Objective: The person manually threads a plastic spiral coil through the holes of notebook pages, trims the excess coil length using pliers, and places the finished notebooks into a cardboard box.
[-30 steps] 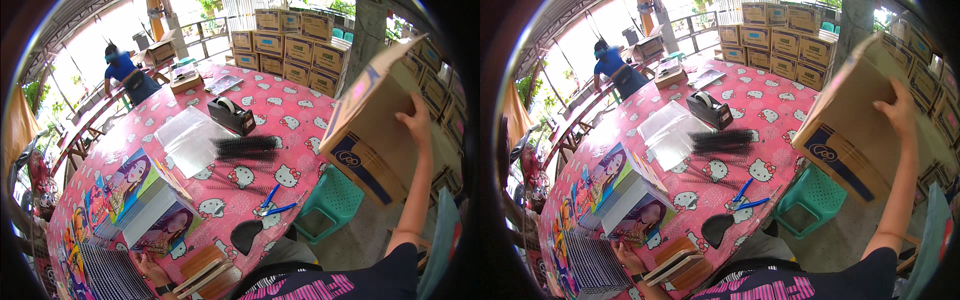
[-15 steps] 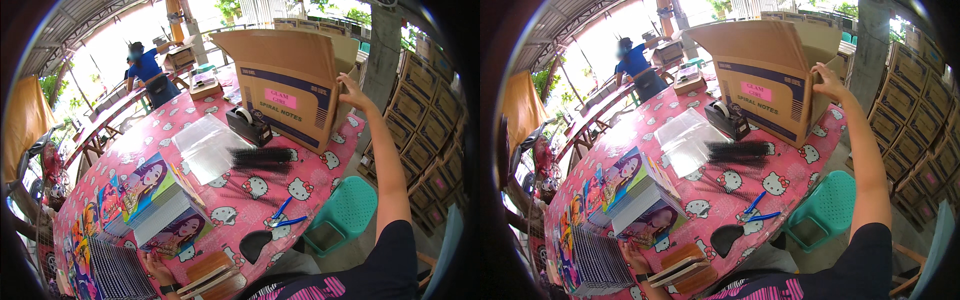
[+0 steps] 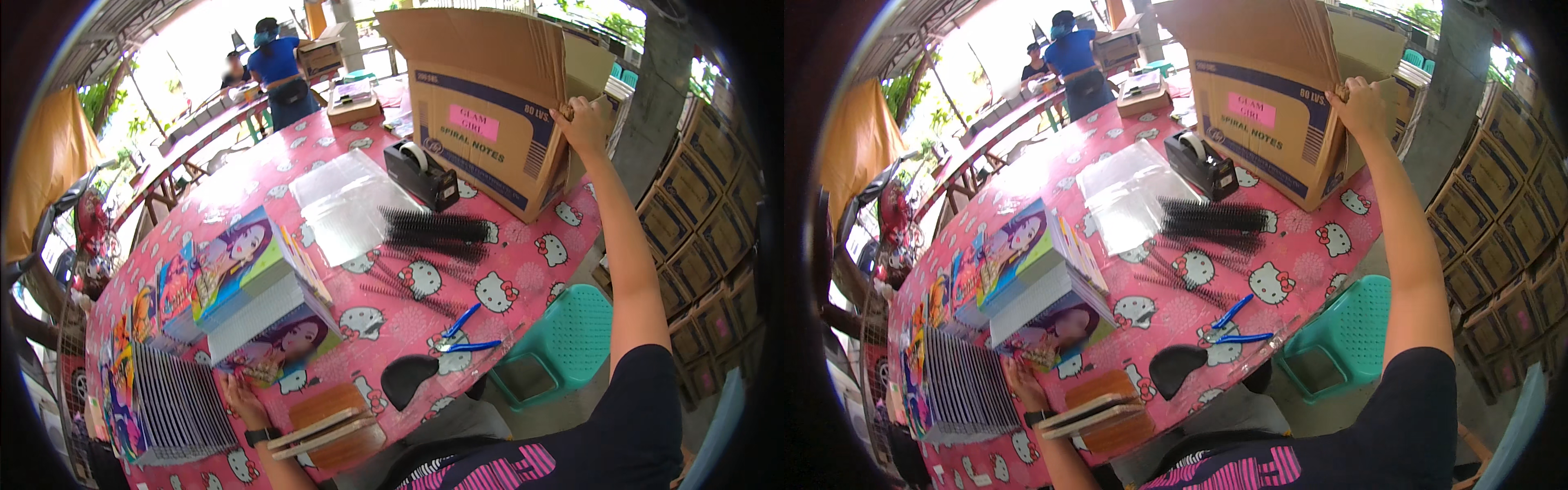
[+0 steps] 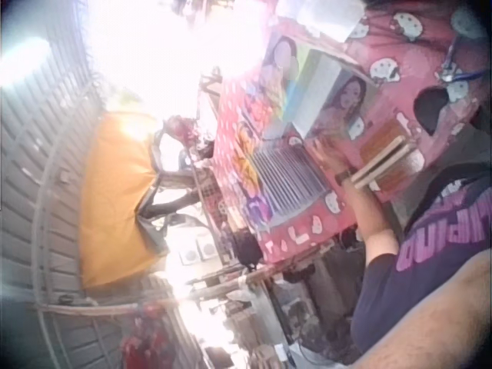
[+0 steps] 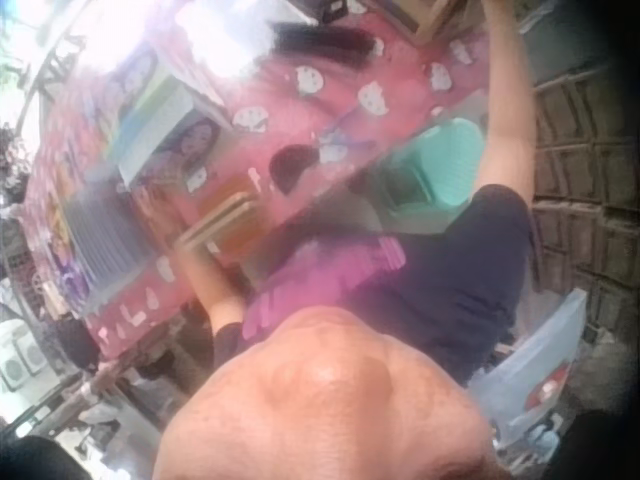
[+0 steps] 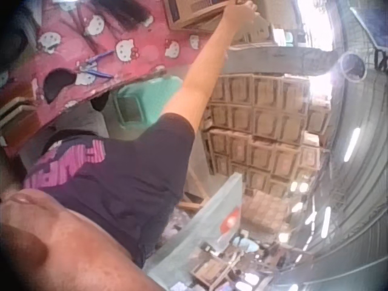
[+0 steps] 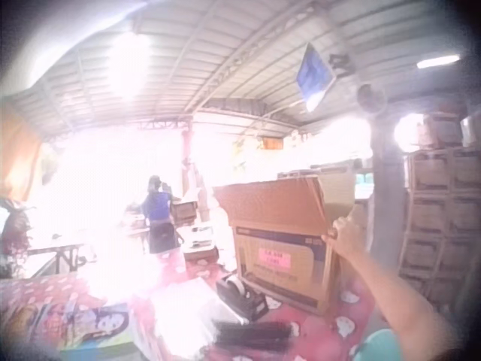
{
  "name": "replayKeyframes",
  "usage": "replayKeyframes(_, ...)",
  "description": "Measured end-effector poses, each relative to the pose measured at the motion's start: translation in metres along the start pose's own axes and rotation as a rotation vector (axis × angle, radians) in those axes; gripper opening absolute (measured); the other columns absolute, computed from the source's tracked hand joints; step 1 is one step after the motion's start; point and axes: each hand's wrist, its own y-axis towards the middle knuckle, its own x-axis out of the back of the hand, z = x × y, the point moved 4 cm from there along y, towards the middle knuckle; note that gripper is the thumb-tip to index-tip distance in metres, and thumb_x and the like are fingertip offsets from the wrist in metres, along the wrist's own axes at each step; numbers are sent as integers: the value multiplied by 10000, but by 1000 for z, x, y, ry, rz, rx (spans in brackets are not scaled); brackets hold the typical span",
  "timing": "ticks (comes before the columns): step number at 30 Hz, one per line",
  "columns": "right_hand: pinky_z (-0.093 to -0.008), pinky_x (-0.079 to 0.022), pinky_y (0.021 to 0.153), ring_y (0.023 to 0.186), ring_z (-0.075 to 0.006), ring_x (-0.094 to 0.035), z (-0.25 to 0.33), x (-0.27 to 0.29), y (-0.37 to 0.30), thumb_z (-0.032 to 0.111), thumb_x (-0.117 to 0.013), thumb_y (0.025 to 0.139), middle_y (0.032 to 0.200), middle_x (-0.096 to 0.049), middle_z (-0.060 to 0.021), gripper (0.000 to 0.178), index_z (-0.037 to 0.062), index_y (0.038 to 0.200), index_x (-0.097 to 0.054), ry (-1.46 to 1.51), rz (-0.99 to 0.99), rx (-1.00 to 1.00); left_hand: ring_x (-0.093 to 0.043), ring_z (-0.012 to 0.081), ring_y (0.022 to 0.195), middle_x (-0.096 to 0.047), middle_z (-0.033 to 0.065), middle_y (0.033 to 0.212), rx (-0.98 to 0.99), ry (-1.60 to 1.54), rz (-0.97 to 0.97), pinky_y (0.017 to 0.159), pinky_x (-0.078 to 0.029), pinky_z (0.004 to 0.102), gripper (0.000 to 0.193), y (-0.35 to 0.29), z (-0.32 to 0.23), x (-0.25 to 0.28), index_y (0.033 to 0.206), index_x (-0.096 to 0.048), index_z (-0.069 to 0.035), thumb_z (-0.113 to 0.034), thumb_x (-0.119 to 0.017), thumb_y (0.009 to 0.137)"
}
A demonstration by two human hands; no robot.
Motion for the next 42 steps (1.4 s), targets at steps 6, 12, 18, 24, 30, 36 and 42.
replayKeyframes(6, -484, -352, 1004, 1157, -409, -461, 48, 5, -17, 305, -710, 779, 1223, -507, -252, 644, -18, 1271, -448, 202, -298, 146, -531, 125, 946, -552, 39, 1084, 41, -16, 30, 834, -428, 282, 319, 8, 10, 7, 1192, -486, -56, -173, -571, 907)
replayKeyframes(12, -298, -444, 891, 1052, -201, -559, 255, 123, -238, 163, -702, 793, 1071, -599, -91, 275, 32, 1006, -586, 1737, 670, 349, -487, 142, 1073, -494, 55, 1243, 50, 100, -153, 939, -356, 319, 443, -28, -63, 23, 1268, -459, -70, -267, -602, 899)
replayKeyframes(18, -367, -328, 1052, 1299, -256, -391, 369, 200, -330, 274, -775, 754, 1411, -392, -159, 868, 38, 1430, -284, 1822, 1461, 395, -331, 248, 1339, -425, 126, 1375, 16, 78, 438, 1083, -280, 372, 882, -131, -99, -29, 1399, -288, -55, -339, -780, 724)
replayKeyframes(24, -379, -428, 939, 1096, -231, -563, 381, 168, -257, 186, -762, 719, 1229, -587, -94, 530, 67, 1203, -579, 1690, 1090, 718, -554, 166, 1000, -574, 84, 1149, 216, 449, 423, 866, -461, 299, 690, -156, -54, -30, 1246, -468, -48, -152, -828, 667)
replayKeyframes(30, -375, -436, 843, 971, -252, -565, 445, 148, -208, 101, -716, 705, 997, -616, -46, 298, 88, 990, -630, 1223, 145, 824, -447, 210, 1210, -487, 103, 1286, 79, -61, 326, 1021, -342, 360, 721, -131, -85, -32, 1327, -389, -40, -333, -716, 755)
replayKeyframes(36, -385, -474, 783, 875, -254, -590, 441, 149, -206, 19, -673, 680, 857, -623, -45, 222, 77, 888, -622, 1269, 79, 802, -372, 216, 1287, -414, 105, 1366, -218, 196, 88, 1068, -277, 377, 746, -99, -127, -22, 1366, -344, -55, -221, -733, 752)
replayKeyframes(42, -337, -500, 709, 800, -230, -608, 379, 252, -201, -14, -708, 660, 826, -631, -65, 261, 64, 901, -640, 1602, 243, 666, -573, 178, 1011, -595, 86, 1135, -394, 528, 120, 893, -440, 313, 564, -78, -148, -53, 1230, -484, -9, -33, -757, 737)
